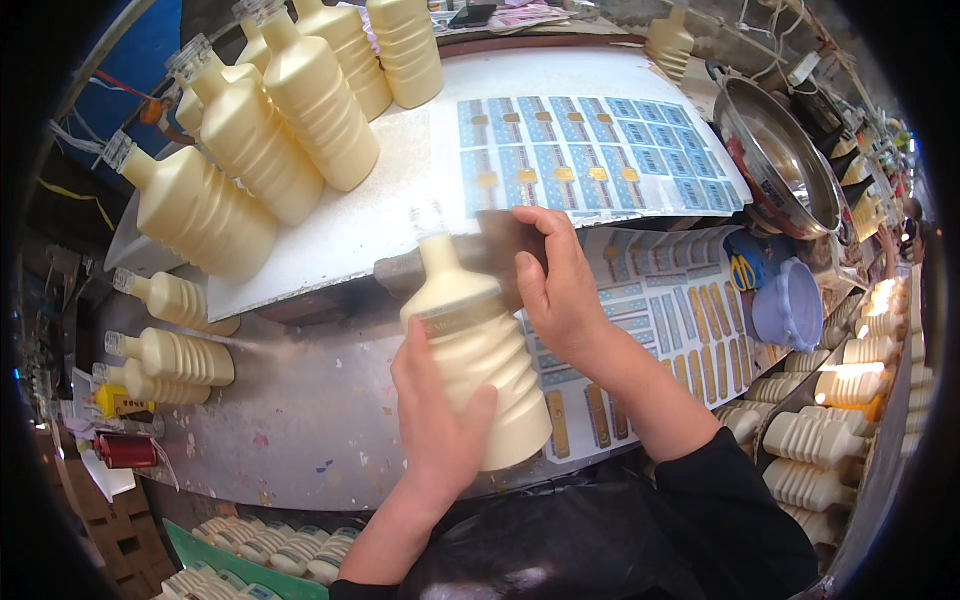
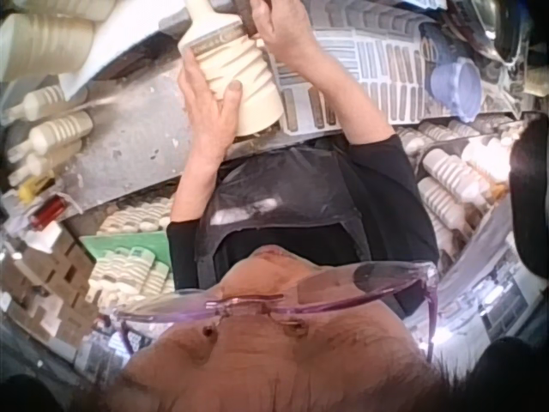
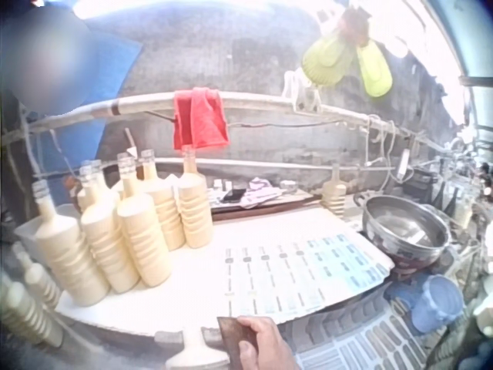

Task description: The person repeatedly picks up cream-colored plastic bottles, peels labels from a sheet, and applies them to the bottles' bodies. The labeled bottles are placed on a nearby green tray. The process is repeated for multiple bottles in a consistent sequence.

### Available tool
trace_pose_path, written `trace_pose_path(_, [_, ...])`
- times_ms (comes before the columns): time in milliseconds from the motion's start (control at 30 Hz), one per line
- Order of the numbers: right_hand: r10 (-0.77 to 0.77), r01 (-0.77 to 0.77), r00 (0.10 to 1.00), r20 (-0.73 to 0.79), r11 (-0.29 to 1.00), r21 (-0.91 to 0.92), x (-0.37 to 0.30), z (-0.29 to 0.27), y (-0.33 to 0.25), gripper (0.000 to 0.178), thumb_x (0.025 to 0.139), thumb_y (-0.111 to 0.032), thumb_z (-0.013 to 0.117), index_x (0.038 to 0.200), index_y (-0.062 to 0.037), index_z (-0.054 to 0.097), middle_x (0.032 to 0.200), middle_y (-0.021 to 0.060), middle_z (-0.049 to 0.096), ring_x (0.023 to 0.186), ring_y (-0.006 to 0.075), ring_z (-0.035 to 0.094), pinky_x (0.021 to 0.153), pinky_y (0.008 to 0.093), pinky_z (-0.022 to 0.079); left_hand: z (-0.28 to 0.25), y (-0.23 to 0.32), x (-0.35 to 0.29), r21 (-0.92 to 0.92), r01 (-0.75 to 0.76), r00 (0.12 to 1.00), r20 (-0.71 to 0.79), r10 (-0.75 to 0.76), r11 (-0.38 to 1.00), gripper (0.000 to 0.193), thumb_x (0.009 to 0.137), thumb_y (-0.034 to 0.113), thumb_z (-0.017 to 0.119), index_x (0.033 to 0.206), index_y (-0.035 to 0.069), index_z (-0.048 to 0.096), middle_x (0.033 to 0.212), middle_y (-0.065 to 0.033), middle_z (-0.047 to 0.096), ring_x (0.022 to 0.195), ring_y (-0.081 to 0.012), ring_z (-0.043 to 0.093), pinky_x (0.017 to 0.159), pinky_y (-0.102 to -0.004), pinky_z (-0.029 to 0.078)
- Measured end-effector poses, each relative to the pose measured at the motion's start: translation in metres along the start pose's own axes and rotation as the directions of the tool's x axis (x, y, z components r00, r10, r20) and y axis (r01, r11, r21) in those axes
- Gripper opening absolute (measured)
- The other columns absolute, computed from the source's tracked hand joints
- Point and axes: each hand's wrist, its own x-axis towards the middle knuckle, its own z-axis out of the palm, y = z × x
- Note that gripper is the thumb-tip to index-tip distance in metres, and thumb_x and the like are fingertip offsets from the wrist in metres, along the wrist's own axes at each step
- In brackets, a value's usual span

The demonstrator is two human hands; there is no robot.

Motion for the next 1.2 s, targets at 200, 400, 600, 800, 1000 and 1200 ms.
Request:
trace_pose_path(200, [0.105,-0.109,0.994,0.029,0.972,0.209,0.007,-0.01,-0.026,0.042,0.095,-0.003,0.051,0.137,0.0015,0.047,0.136,0.0249,0.051,0.127,0.0408,0.052,0.109,0.0455,0.042,0.0,-0.008,0.0,-0.257,0.103,0.995,0.034,-0.097,0.961,0.098,0.091,0.038,0.065,0.162,-0.003,0.011,0.15,-0.0261,0.037,0.135,-0.0377,0.045,0.115,-0.0461,0.035])
trace_pose_path(400, [0.135,-0.138,0.989,0.052,0.989,0.061,0.015,-0.001,-0.042,0.039,0.098,-0.002,0.049,0.138,0.0032,0.047,0.131,0.0194,0.057,0.12,0.0306,0.058,0.107,0.0384,0.044,0.002,-0.014,-0.003,-0.42,0.152,0.987,0.024,-0.156,0.895,0.1,0.078,0.012,0.078,0.158,-0.004,0.02,0.142,-0.0245,0.042,0.128,-0.0387,0.051,0.109,-0.0471,0.043])
trace_pose_path(600, [0.044,-0.038,0.991,0.124,0.998,-0.05,0.021,0.015,-0.076,0.037,0.098,-0.002,0.045,0.135,0.0,0.045,0.124,0.0251,0.051,0.109,0.0445,0.057,0.096,0.0476,0.047,0.008,0.022,-0.001,-0.139,0.148,0.982,-0.096,-0.162,0.979,0.101,0.076,0.019,0.085,0.154,-0.004,0.026,0.139,-0.0239,0.044,0.127,-0.0399,0.051,0.107,-0.0477,0.044])
trace_pose_path(800, [0.128,-0.108,0.96,0.251,0.99,-0.094,0.026,0.029,-0.102,0.039,0.096,-0.004,0.052,0.134,-0.0025,0.044,0.124,0.024,0.051,0.102,0.0443,0.059,0.088,0.0499,0.05,-0.002,0.034,0.008,-0.084,0.142,0.988,-0.051,-0.146,0.986,0.1,0.077,0.023,0.086,0.153,-0.005,0.027,0.135,-0.0281,0.048,0.124,-0.0449,0.05,0.103,-0.0517,0.044])
trace_pose_path(1000, [0.027,0.028,0.986,0.166,0.947,-0.319,0.025,0.022,-0.091,0.041,0.093,-0.005,0.056,0.133,-0.0022,0.045,0.12,0.0246,0.051,0.104,0.0443,0.058,0.088,0.0491,0.05,0.0,0.024,0.0,-0.087,0.084,0.992,-0.083,-0.091,0.993,0.099,0.079,0.024,0.085,0.151,-0.01,0.025,0.134,-0.0305,0.047,0.125,-0.0462,0.047,0.104,-0.052,0.042])
trace_pose_path(1200, [-0.071,0.118,0.98,0.183,0.959,-0.258,0.022,0.033,-0.095,0.043,0.091,-0.002,0.056,0.133,-0.0018,0.045,0.12,0.0254,0.051,0.104,0.0445,0.058,0.09,0.0489,0.049,0.0,0.028,0.001,-0.058,0.048,0.995,-0.083,-0.053,0.997,0.101,0.08,0.023,0.083,0.153,-0.01,0.021,0.14,-0.0316,0.044,0.126,-0.0467,0.045,0.105,-0.0542,0.04])
